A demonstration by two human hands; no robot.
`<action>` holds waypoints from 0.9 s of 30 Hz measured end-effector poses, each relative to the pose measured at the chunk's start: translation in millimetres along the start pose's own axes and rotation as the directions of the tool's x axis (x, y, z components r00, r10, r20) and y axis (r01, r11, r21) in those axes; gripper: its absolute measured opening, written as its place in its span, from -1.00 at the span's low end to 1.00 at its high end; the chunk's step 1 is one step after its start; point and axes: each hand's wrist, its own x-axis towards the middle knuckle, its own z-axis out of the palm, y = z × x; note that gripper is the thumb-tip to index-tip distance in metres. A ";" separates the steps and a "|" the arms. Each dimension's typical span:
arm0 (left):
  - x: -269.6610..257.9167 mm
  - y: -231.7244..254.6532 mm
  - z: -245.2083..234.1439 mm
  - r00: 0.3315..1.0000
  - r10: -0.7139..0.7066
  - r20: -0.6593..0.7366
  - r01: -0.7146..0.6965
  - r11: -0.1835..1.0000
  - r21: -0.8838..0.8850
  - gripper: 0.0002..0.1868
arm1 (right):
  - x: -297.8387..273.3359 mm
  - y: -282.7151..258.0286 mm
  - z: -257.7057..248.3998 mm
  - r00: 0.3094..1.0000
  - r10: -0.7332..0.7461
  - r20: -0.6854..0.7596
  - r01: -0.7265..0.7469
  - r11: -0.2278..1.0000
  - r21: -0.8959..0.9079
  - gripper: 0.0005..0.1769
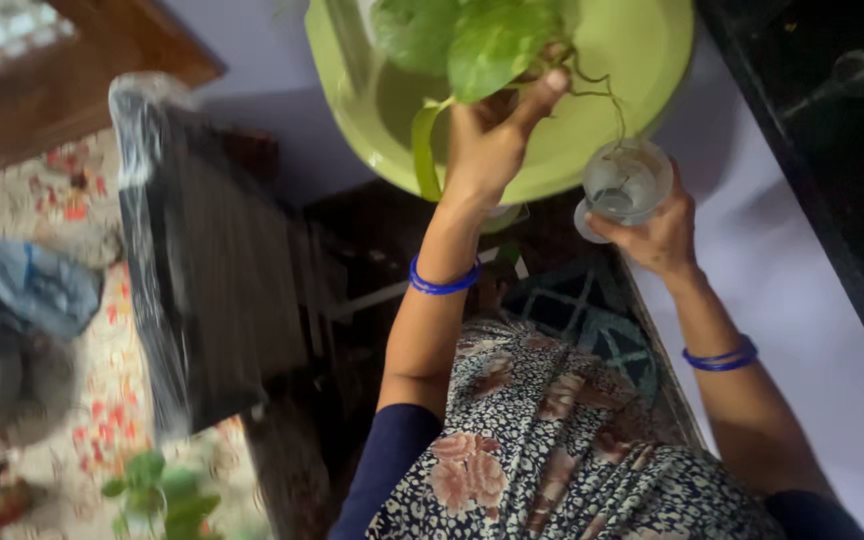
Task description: The person carries two potted plants to a table, then takes one to a sink to rinse its roots and refill the pot with water. The person returns the plant to the table, then washes two cups at the sink and places them on the table.
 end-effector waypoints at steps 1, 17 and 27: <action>11.5 -0.9 -3.4 1.000 0.012 -0.010 -0.012 1.000 -0.007 -0.64 | 12.5 3.9 -1.5 1.000 -0.006 0.004 0.006 1.000 0.001 -0.16; 96.2 -0.2 -93.7 0.992 -0.004 -0.124 0.005 1.000 0.010 -0.58 | 127.6 65.3 17.8 0.997 0.063 0.036 -0.057 0.988 -0.141 -0.13; 104.2 -7.5 -112.5 0.957 0.036 -0.289 0.004 0.991 0.136 -0.48 | 183.2 93.4 12.3 0.987 0.003 0.161 0.019 0.991 -0.136 -0.14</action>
